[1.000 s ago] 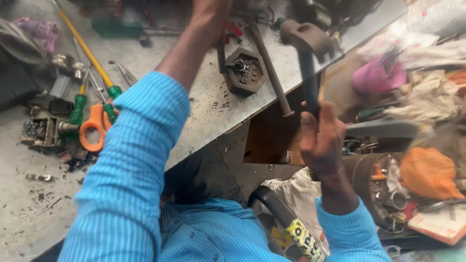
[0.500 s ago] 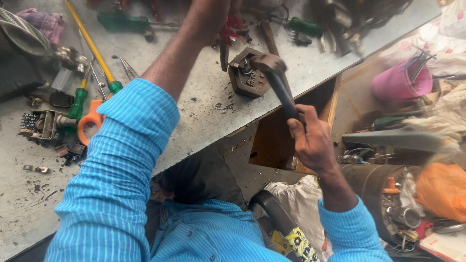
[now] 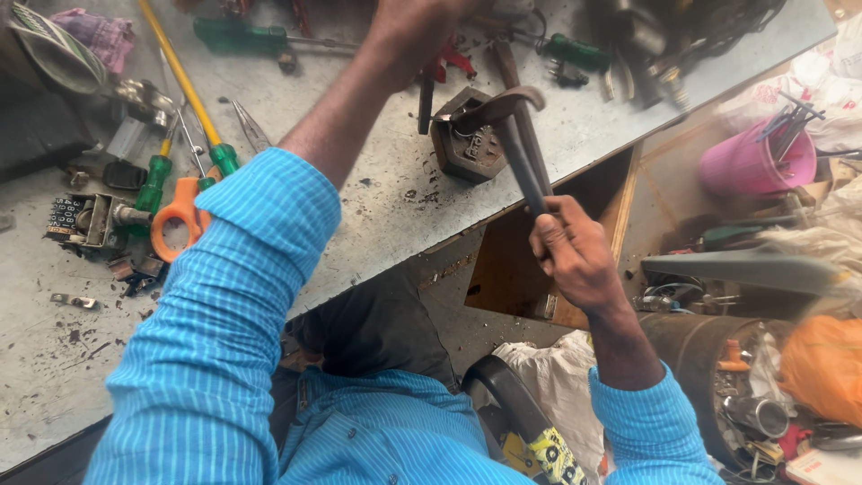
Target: The person secures a small metal lock in a bench vise and repeatedly strikes it with a hammer. They adjust the lock's position several times and continue hammering different areas of the lock body.
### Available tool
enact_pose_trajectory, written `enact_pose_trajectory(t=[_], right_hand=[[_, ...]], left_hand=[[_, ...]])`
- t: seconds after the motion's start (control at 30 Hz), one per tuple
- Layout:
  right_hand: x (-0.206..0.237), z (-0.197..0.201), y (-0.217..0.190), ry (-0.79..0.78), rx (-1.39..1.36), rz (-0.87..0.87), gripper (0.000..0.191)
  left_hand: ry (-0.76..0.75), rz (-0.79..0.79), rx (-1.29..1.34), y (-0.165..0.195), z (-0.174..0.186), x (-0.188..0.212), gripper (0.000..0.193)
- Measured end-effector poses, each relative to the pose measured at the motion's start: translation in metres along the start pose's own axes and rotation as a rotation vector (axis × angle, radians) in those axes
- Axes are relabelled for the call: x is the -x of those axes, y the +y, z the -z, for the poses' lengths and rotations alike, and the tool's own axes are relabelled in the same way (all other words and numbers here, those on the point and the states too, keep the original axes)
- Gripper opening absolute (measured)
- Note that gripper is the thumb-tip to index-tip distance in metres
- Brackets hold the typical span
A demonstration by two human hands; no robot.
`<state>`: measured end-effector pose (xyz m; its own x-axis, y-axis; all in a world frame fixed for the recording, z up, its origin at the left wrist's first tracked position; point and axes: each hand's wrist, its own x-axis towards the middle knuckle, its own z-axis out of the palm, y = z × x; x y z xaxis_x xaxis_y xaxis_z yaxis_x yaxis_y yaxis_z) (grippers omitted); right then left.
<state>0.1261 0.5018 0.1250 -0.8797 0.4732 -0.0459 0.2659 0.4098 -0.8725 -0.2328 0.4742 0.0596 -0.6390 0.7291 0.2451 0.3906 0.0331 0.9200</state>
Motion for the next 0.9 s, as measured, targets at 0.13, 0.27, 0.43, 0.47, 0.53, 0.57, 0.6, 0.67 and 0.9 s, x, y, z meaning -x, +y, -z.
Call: enact_pose_trajectory(t=[0.13, 0.27, 0.43, 0.47, 0.53, 0.57, 0.6, 0.67, 0.9], right_hand=[[0.001, 0.007, 0.002, 0.296, 0.487, 0.247, 0.023], [-0.011, 0.019, 0.005, 0.500, 0.894, 0.377, 0.027], [-0.035, 0.025, 0.016, 0.498, 0.946, 0.310, 0.024], [-0.038, 0.025, 0.019, 0.494, 0.953, 0.287, 0.024], [-0.043, 0.025, 0.025, 0.493, 0.947, 0.291, 0.023], [-0.045, 0.026, 0.028, 0.490, 0.943, 0.291, 0.023], [-0.047, 0.027, 0.029, 0.481, 0.939, 0.284, 0.023], [-0.050, 0.030, 0.030, 0.466, 0.931, 0.273, 0.025], [-0.063, 0.027, 0.001, 0.366, 1.002, 0.307, 0.023]], left_hand=[[0.043, 0.109, 0.233, 0.005, 0.009, 0.017, 0.035], [0.049, 0.206, 0.454, 0.007, 0.018, 0.028, 0.038], [0.098, 0.023, 0.737, 0.007, 0.018, 0.040, 0.014], [0.106, -0.021, 0.749, 0.007, 0.018, 0.043, 0.013], [0.123, -0.112, 0.769, 0.005, 0.020, 0.046, 0.012], [0.142, -0.134, 0.786, 0.004, 0.020, 0.047, 0.010], [0.161, -0.155, 0.803, 0.003, 0.021, 0.048, 0.009], [0.179, -0.176, 0.822, 0.002, 0.022, 0.050, 0.009], [0.174, -0.166, 0.694, 0.000, 0.018, 0.052, 0.017]])
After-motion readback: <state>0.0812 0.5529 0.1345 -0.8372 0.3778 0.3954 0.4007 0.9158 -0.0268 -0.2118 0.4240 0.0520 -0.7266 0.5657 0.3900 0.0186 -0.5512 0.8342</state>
